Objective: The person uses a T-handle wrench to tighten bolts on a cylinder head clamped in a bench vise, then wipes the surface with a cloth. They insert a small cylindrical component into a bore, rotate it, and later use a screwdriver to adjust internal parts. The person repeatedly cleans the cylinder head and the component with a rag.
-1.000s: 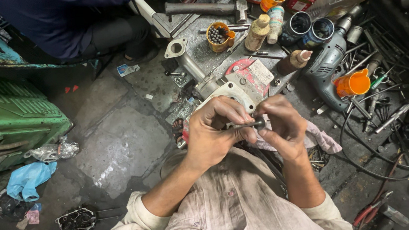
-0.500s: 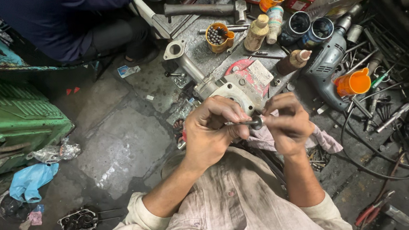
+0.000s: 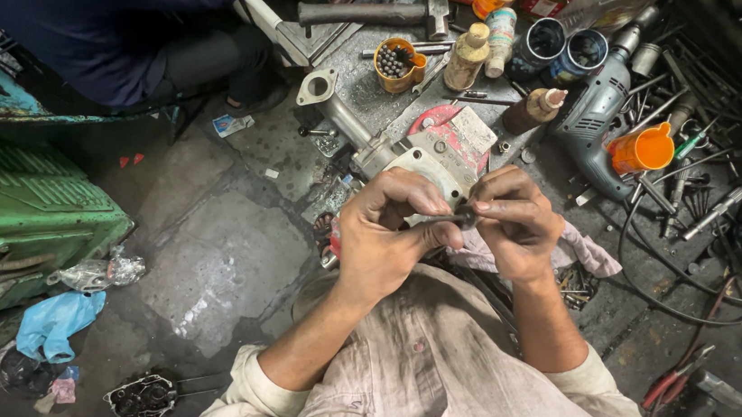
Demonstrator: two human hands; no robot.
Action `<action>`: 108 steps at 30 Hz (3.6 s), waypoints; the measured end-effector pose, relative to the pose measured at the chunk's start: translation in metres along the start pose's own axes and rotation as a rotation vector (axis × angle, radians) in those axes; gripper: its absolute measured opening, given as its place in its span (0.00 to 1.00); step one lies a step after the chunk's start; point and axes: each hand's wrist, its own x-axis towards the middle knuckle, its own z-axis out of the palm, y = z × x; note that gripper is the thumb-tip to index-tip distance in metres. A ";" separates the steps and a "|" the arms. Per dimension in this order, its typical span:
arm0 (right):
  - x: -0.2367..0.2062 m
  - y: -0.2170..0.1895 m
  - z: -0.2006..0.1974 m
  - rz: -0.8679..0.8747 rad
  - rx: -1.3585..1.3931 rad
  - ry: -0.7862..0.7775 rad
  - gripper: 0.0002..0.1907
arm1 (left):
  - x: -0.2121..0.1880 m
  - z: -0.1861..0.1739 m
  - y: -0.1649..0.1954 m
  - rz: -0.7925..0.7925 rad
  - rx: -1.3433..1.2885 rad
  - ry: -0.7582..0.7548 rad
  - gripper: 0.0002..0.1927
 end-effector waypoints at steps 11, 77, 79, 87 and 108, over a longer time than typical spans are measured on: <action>-0.001 0.004 0.000 0.030 -0.034 0.013 0.23 | 0.000 -0.002 0.001 -0.108 -0.019 -0.018 0.10; -0.009 0.008 0.000 0.080 0.106 -0.010 0.23 | -0.004 -0.003 0.005 -0.067 0.117 -0.025 0.10; -0.011 0.008 0.000 0.102 0.095 0.025 0.21 | -0.003 -0.003 0.005 -0.063 0.129 -0.023 0.09; -0.009 0.001 0.007 0.293 0.165 0.198 0.11 | -0.005 -0.004 0.008 0.026 0.221 -0.021 0.08; -0.017 -0.029 0.046 0.657 0.936 0.365 0.20 | -0.014 -0.040 0.016 0.800 1.026 -0.411 0.08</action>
